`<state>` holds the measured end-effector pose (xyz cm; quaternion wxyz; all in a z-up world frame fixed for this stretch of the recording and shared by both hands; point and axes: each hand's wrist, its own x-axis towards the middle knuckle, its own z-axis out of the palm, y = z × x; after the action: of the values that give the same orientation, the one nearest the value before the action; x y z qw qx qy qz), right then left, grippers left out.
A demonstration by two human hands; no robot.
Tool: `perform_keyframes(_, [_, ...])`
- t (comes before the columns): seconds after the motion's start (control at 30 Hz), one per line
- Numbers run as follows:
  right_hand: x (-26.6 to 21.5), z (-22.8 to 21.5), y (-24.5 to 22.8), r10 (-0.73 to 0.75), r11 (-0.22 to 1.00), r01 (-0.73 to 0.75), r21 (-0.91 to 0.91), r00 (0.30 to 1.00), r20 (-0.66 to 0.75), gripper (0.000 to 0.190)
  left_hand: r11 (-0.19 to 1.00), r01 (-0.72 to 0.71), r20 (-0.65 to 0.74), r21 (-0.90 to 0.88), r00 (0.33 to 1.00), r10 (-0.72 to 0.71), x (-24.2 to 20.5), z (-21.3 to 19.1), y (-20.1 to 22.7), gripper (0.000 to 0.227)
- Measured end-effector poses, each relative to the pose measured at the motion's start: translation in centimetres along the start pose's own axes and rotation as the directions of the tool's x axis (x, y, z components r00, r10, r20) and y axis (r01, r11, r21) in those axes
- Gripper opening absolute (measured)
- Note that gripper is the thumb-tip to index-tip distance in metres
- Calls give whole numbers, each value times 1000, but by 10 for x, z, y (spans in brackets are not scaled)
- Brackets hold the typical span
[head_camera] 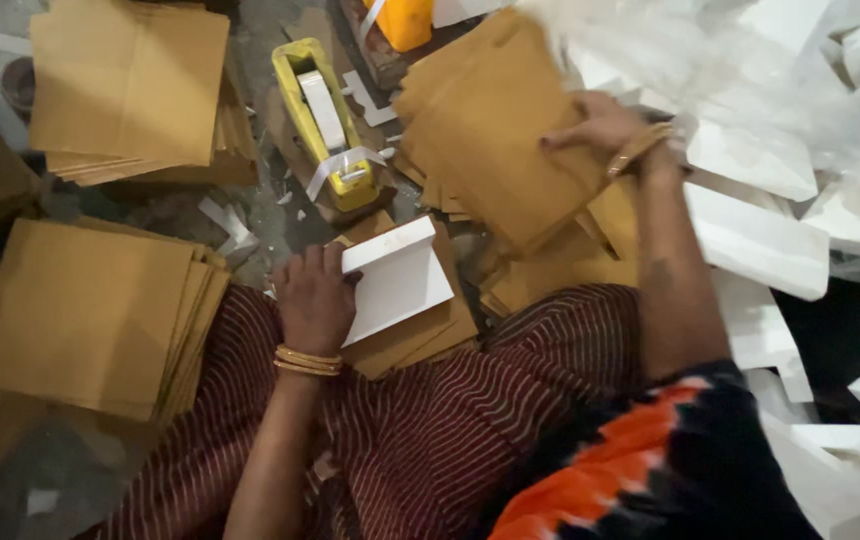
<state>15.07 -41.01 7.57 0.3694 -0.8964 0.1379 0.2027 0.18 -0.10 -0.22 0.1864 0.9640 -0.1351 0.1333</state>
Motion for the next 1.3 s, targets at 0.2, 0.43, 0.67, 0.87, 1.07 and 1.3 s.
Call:
perform_keyframes(0.2, [76, 93, 42, -287, 912, 249, -326, 955, -74, 78, 1000, -23, -40, 3, 999, 23, 0, 5, -3, 44])
perform_keyframes(0.43, [41, 124, 25, -77, 869, -21, -495, 981, -178, 77, 1000, -14, -12, -1, 1000, 14, 0, 8, -5, 37])
perform_keyframes(0.67, [95, 92, 81, -356, 882, 468, 55, 738, -574, 96, 1000, -5, -33, 2, 999, 5, -1, 7, -6, 39])
perform_keyframes(0.87, [39, -15, 77, 30, 433, 564, 703, 771, -637, 91, 1000, -15, -40, 2, 999, 15, -3, 10, -5, 41])
perform_keyframes(1.07, [35, -30, 84, -560, 790, 195, -581, 614, -556, 100, 1000, -21, -58, -2, 998, 21, -2, 8, -3, 43])
perform_keyframes(1.3, [45, -46, 129, -361, 896, 163, -414, 809, -463, 26, 1000, -11, -48, 23, 999, 12, -3, 7, -1, 41])
